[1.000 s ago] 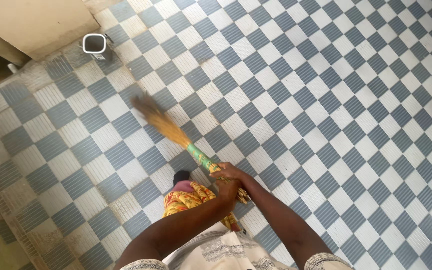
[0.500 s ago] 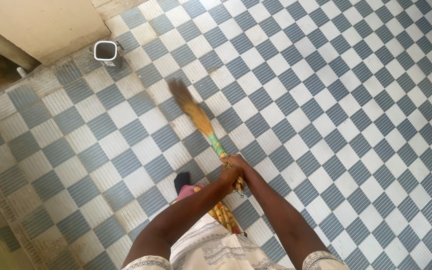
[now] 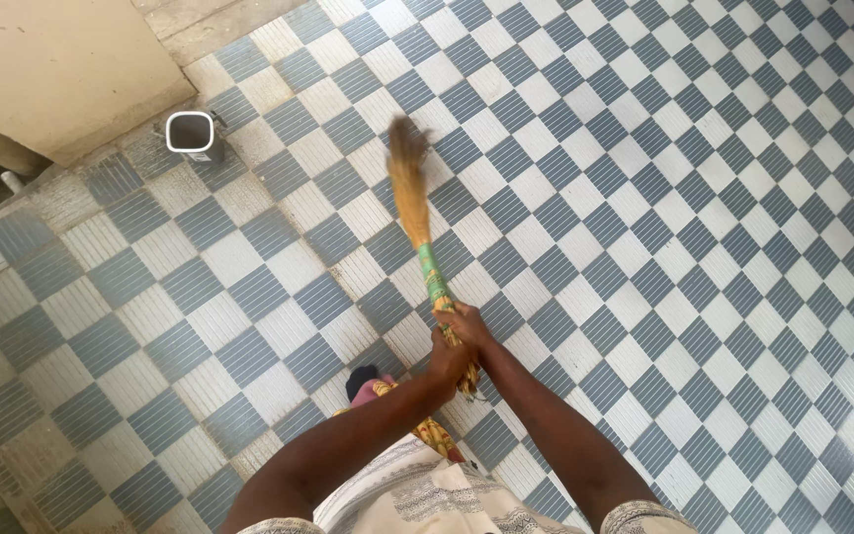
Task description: The person sweeps a tiled floor using a hand broom, moving across the room and gathering dust near various objects including buckets and pots.
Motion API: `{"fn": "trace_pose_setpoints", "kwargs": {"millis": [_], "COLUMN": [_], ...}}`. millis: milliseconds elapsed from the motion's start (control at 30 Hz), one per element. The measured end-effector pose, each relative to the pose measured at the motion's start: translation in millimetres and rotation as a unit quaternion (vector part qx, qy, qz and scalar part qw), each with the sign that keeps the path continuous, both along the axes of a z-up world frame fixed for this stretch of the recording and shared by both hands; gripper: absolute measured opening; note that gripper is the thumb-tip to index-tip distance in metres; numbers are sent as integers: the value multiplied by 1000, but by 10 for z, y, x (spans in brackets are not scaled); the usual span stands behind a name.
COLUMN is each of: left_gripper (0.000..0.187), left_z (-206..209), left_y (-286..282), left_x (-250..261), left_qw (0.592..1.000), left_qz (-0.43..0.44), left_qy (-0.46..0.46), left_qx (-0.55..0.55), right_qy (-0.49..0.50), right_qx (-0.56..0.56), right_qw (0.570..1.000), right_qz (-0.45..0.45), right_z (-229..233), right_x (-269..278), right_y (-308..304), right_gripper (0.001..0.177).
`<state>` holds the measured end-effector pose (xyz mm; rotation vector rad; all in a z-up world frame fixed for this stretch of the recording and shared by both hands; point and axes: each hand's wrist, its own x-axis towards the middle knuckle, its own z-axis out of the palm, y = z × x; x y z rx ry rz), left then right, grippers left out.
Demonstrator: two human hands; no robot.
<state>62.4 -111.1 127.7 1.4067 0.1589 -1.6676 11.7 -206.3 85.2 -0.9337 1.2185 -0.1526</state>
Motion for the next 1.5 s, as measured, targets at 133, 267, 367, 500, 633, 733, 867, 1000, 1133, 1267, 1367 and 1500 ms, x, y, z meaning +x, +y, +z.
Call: {"fn": "trace_pose_setpoints", "kwargs": {"millis": [133, 267, 367, 500, 633, 733, 867, 1000, 1133, 1267, 1367, 1500], "left_gripper": [108, 100, 97, 94, 90, 87, 84, 80, 78, 81, 99, 117], "left_z": [36, -112, -278, -487, -637, -680, -642, -528, -429, -381, -197, -35], "left_y": [206, 237, 198, 67, -103, -312, -491, -648, -664, -499, -299, -120], "left_x": [-35, 45, 227, 410, 516, 586, 761, 944, 1092, 1114, 1117, 1154], "left_qw": [999, 993, 989, 989, 993, 997, 999, 998, 997, 996, 998, 996], "left_qz": [46, 48, 72, 100, 88, 59, 9, -36, -66, -31, 14, 74], "left_qy": [-16, -59, -51, -20, 12, 30, 50, 54, 45, 12, 6, 27], "left_qx": [-1, 89, 120, 109, 72, 43, 20, 5, -11, -77, -59, -28], "right_qy": [10, 7, -11, 42, 34, 34, 62, 45, 7, -22, -21, -52], "right_qx": [15, 55, 92, 100, 114, 104, 100, 52, 33, 13, 4, -1], "right_qw": [995, 982, 973, 964, 977, 985, 989, 996, 999, 999, 1000, 995], "right_qz": [94, 180, 213, 244, 177, 137, 84, 48, -11, -33, -9, 80], "right_z": [-96, -448, -735, -875, -856, -808, -756, -713, -630, -467, -349, -311], "right_x": [81, 266, 499, 671, 684, 665, 684, 727, 788, 894, 1003, 1218], "right_y": [162, 224, 213, 124, -4, -193, -421, -596, -641, -516, -368, -241], "right_gripper": [50, 51, 48, 43, 41, 38, 40, 45, 41, 36, 34, 34]}}
